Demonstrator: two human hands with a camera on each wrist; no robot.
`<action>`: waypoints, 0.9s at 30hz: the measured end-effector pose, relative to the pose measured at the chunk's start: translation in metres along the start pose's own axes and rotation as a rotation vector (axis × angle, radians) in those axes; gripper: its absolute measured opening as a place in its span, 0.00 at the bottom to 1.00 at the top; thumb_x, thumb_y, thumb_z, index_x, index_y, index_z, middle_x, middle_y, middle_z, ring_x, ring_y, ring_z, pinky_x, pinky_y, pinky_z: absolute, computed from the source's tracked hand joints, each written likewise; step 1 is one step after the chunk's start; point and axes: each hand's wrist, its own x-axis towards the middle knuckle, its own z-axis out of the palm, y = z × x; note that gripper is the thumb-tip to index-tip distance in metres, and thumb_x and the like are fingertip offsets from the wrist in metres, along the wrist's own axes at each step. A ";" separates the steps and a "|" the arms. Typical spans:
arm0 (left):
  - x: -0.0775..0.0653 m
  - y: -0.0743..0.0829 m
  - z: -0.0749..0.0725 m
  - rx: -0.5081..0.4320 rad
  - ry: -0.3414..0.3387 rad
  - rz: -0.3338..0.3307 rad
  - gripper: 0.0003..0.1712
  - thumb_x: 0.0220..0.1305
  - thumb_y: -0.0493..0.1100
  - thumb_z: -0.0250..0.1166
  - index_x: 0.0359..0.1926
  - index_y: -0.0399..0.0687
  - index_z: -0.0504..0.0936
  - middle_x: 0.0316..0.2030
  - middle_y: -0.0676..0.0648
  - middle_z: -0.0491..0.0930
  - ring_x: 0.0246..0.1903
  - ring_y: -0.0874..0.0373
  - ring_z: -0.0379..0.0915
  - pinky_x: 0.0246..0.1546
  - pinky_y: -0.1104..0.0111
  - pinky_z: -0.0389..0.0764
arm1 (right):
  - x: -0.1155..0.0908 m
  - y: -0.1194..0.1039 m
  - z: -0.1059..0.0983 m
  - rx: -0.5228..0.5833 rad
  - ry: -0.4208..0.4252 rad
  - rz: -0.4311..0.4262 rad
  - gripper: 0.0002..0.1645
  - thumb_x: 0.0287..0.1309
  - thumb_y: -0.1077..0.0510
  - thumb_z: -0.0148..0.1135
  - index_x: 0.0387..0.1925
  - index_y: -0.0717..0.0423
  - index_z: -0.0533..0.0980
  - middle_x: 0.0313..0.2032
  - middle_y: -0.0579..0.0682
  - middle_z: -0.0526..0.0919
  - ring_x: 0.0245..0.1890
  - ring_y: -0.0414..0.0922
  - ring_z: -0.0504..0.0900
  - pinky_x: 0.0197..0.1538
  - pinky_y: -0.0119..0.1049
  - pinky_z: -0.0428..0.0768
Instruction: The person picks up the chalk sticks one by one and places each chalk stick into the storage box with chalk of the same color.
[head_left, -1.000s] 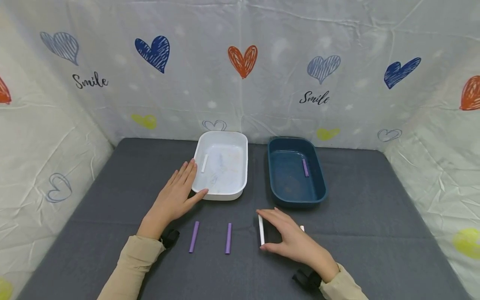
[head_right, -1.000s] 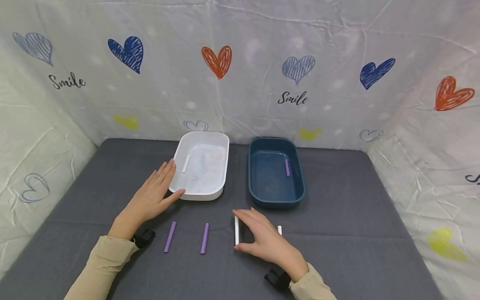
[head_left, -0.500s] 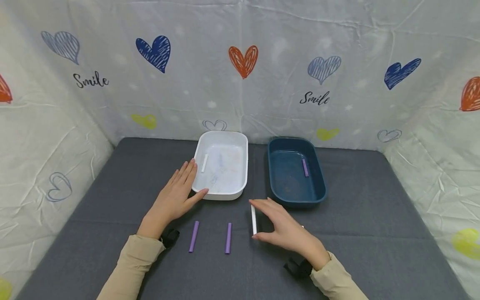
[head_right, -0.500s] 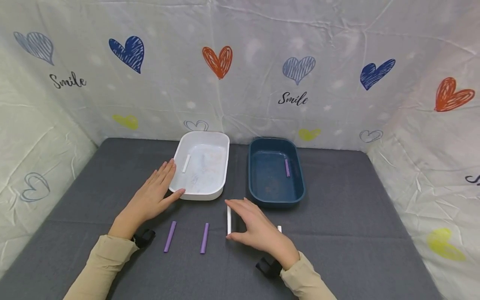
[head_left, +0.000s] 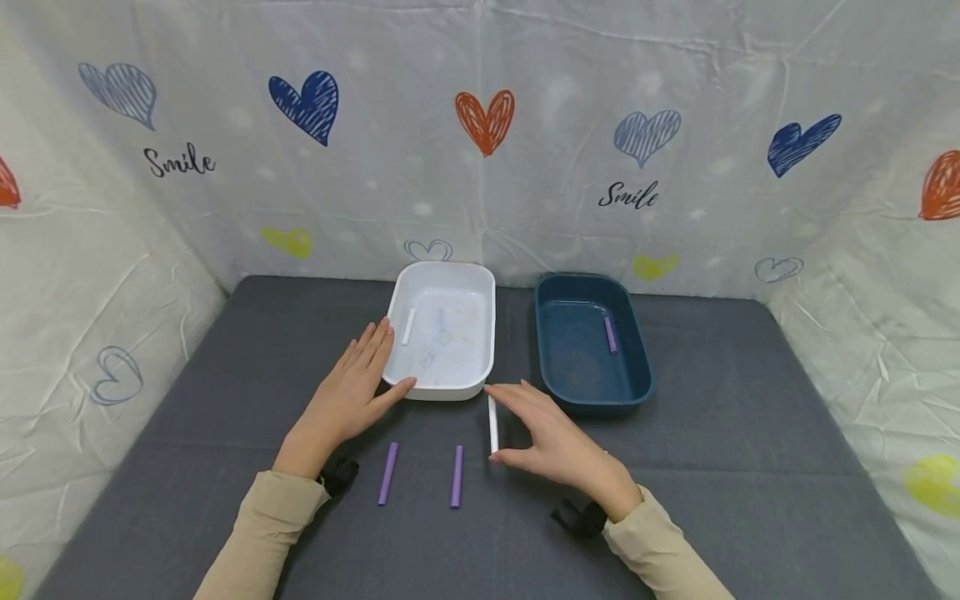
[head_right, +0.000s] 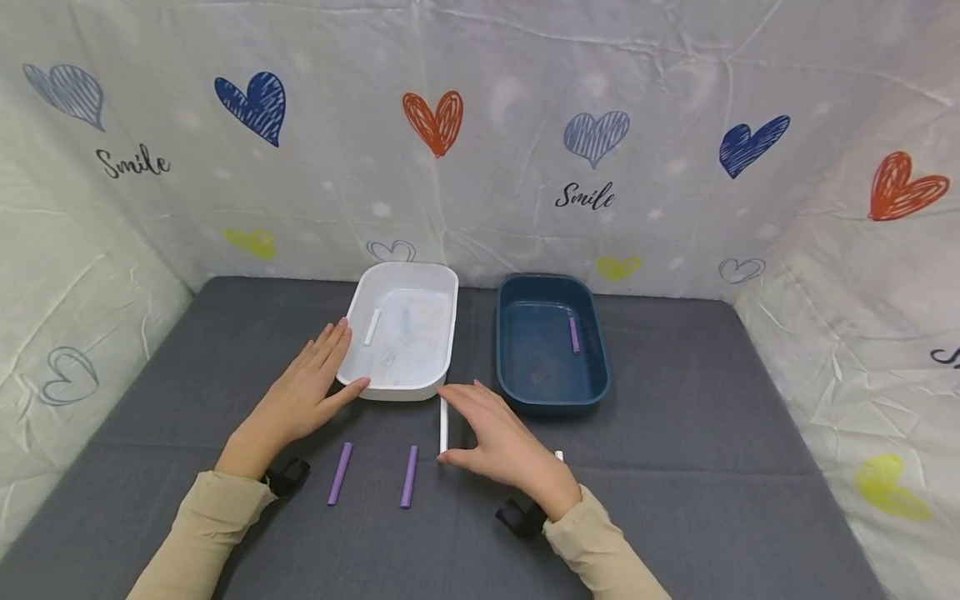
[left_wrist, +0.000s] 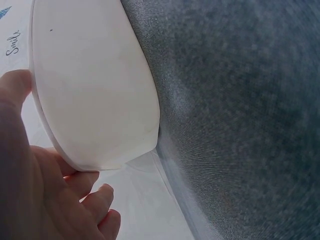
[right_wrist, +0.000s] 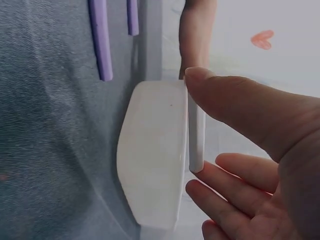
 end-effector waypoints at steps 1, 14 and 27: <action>0.000 0.000 0.000 -0.001 0.000 -0.001 0.51 0.73 0.67 0.50 0.77 0.34 0.44 0.78 0.38 0.40 0.76 0.43 0.35 0.73 0.46 0.46 | 0.002 0.000 0.000 -0.004 0.000 -0.003 0.49 0.53 0.51 0.76 0.72 0.58 0.64 0.67 0.51 0.71 0.70 0.50 0.64 0.75 0.48 0.53; 0.000 0.001 0.000 -0.005 -0.023 -0.010 0.51 0.73 0.65 0.50 0.77 0.34 0.43 0.78 0.38 0.38 0.77 0.43 0.33 0.74 0.46 0.44 | 0.026 -0.001 -0.009 0.017 -0.034 0.025 0.48 0.55 0.51 0.75 0.73 0.57 0.63 0.70 0.53 0.67 0.73 0.56 0.59 0.74 0.54 0.55; 0.000 0.000 0.000 -0.001 -0.029 -0.017 0.51 0.73 0.66 0.50 0.78 0.35 0.42 0.78 0.39 0.37 0.77 0.44 0.32 0.73 0.45 0.45 | 0.053 0.002 -0.017 0.083 -0.043 0.016 0.46 0.58 0.50 0.72 0.73 0.58 0.62 0.71 0.53 0.65 0.70 0.48 0.64 0.69 0.48 0.67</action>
